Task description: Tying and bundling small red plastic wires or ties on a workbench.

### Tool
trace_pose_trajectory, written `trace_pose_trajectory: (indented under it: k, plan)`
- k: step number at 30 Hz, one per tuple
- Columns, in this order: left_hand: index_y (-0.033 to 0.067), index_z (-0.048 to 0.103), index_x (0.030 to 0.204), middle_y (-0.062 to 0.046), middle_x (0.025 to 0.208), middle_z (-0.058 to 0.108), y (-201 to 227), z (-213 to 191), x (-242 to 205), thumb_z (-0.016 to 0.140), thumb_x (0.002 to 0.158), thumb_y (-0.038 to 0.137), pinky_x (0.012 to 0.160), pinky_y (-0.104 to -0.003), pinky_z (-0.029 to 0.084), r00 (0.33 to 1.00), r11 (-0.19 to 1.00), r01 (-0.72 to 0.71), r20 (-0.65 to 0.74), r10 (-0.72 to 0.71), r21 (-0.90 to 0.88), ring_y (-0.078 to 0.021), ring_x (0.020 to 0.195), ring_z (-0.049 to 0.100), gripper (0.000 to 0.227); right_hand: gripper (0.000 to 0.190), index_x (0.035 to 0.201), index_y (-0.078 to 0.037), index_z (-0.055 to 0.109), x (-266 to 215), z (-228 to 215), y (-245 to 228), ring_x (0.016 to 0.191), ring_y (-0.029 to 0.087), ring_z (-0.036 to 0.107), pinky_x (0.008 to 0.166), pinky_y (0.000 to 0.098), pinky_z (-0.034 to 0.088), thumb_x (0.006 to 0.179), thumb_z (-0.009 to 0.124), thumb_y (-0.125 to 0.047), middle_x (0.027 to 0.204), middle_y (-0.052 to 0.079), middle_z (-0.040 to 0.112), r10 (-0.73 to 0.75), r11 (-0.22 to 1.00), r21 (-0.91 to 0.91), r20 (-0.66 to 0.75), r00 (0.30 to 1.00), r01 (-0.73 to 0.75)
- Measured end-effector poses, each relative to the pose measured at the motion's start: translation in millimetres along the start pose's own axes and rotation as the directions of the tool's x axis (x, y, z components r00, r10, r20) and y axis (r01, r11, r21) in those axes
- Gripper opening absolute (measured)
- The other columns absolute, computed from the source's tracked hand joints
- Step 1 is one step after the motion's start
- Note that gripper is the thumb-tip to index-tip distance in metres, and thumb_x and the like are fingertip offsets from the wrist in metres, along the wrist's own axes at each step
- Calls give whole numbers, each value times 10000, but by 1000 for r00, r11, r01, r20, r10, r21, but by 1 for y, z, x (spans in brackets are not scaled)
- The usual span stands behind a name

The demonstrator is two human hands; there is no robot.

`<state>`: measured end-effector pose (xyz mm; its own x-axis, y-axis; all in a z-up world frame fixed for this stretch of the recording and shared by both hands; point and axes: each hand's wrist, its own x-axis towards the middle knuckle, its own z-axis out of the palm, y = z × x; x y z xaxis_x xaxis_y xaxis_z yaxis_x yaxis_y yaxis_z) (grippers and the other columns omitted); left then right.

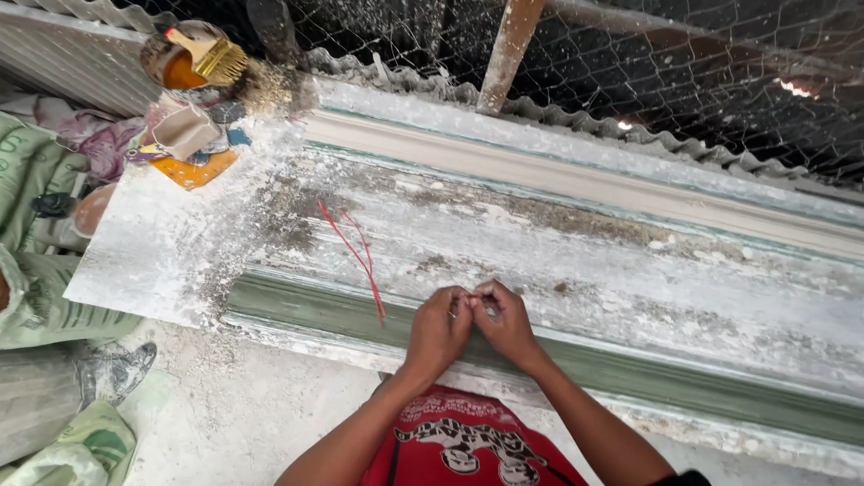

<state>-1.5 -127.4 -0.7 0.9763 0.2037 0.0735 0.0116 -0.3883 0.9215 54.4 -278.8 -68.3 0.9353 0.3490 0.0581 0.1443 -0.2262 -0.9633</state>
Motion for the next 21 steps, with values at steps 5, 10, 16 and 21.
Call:
trace_pose_trajectory:
  k: [5, 10, 16, 21]
  plan:
    - [47, 704, 1028, -212, 850, 710, -25, 26, 14, 570, 966, 182, 683, -468, 570, 996, 996, 87, -33, -87, 1, -423, 825, 715, 199, 138, 905, -70, 652, -20, -37, 3, 805, 227, 669, 718, 377, 562, 975, 648, -189, 833, 128, 707, -141, 971, 172, -144, 980, 165]
    - [17, 672, 1045, -143, 959, 728, -127, 9, 69, 571, 937, 153, 727, -394, 540, 974, 992, 93, -217, -72, 90, -279, 765, 679, 201, 103, 1025, -96, 657, -38, -137, -95, 881, 201, 711, 789, 319, 656, 979, 622, -10, 988, 69, 715, -298, 640, 579, -419, 858, 505]
    - [-9, 616, 1049, -227, 984, 684, -186, -36, 135, 558, 1026, 150, 698, -508, 506, 949, 904, -8, -282, 142, 427, -423, 786, 658, 171, 160, 1139, -135, 776, -41, -193, -98, 987, 140, 762, 889, 291, 670, 1096, 622, -137, 1054, -5, 786, -326, 504, 608, -524, 787, 613]
    - [80, 641, 1144, -168, 972, 670, -235, -49, 194, 458, 1088, 241, 791, -568, 579, 994, 794, 104, -84, -66, 600, -435, 948, 714, 251, 35, 1061, -148, 562, -9, -172, -5, 796, 222, 751, 677, 323, 662, 1041, 589, -138, 924, 130, 692, 89, 728, 651, -400, 912, 214]
